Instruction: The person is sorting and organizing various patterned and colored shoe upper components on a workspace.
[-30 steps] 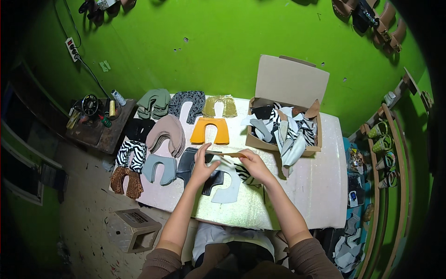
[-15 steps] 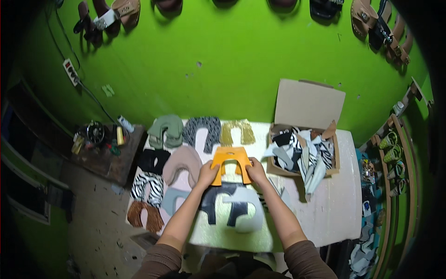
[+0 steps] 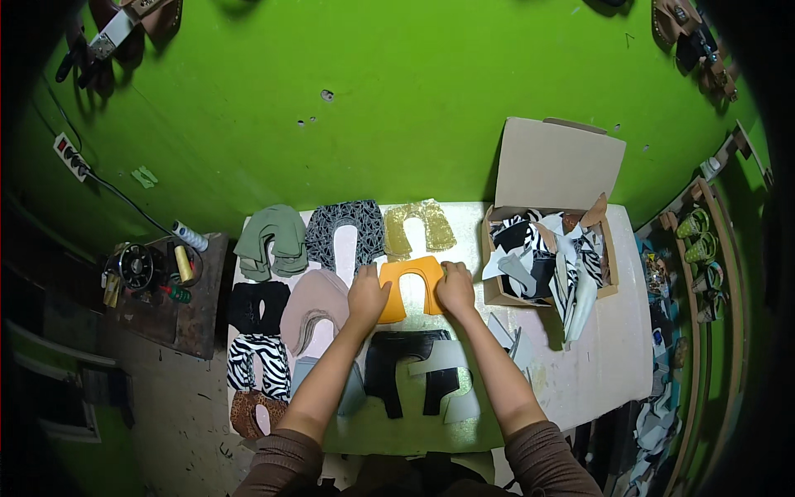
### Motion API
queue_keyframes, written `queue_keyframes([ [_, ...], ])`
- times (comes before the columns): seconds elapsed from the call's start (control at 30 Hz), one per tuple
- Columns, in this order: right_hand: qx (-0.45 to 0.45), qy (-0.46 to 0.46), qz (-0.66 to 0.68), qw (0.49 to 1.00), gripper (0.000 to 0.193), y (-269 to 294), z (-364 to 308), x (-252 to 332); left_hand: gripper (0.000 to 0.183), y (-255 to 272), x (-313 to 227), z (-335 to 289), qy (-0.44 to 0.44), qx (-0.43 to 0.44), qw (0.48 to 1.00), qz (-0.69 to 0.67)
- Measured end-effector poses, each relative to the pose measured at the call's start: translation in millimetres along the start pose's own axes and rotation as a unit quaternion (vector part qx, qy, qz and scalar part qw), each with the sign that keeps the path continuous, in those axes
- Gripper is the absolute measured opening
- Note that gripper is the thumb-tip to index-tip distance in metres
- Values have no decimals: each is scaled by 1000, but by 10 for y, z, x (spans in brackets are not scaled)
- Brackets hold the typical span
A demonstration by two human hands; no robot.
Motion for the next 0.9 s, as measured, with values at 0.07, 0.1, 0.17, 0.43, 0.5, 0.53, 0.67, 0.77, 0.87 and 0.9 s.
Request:
queue_keyframes([
  [0.07,-9,23,-74,997,40,-4,-13,77,59,-64,3,16,3,-1,1000,-20],
  [0.1,-4,21,-76,997,40,-34,-31,107,68,-99,-5,18,4,-6,999,-36],
  [0.17,16,9,-118,993,55,-109,-60,183,79,-172,-76,6,29,17,998,-46],
  [0.43,-1,-12,-163,987,69,-329,-179,144,85,-325,-271,-145,128,34,988,78],
  [0.5,-1,-15,-165,986,68,-361,-179,148,84,-327,-272,-133,130,24,988,84],
  [0.53,-4,-17,-166,986,67,-363,-182,146,83,-333,-274,-139,135,35,987,84],
  [0.67,-65,25,-178,982,68,-358,-212,122,81,-359,-293,-144,126,15,988,88],
  [0.77,-14,7,-161,987,67,-365,-227,96,81,-379,-269,-150,157,32,981,113],
  [0.87,21,-6,-147,989,65,-344,-240,102,79,-356,-317,-164,154,12,979,136],
  [0.9,20,-7,-147,989,65,-331,-253,60,79,-322,-357,-192,152,12,979,136],
])
Point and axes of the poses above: each hand's wrist, its own z-axis towards the middle knuckle, its own y-axis out of the back of the hand, x = y × z, the point moved 2 cm from there along z, towards the middle knuckle, and after that the axes turned 15 degrees about x, right-handed, at the moved point
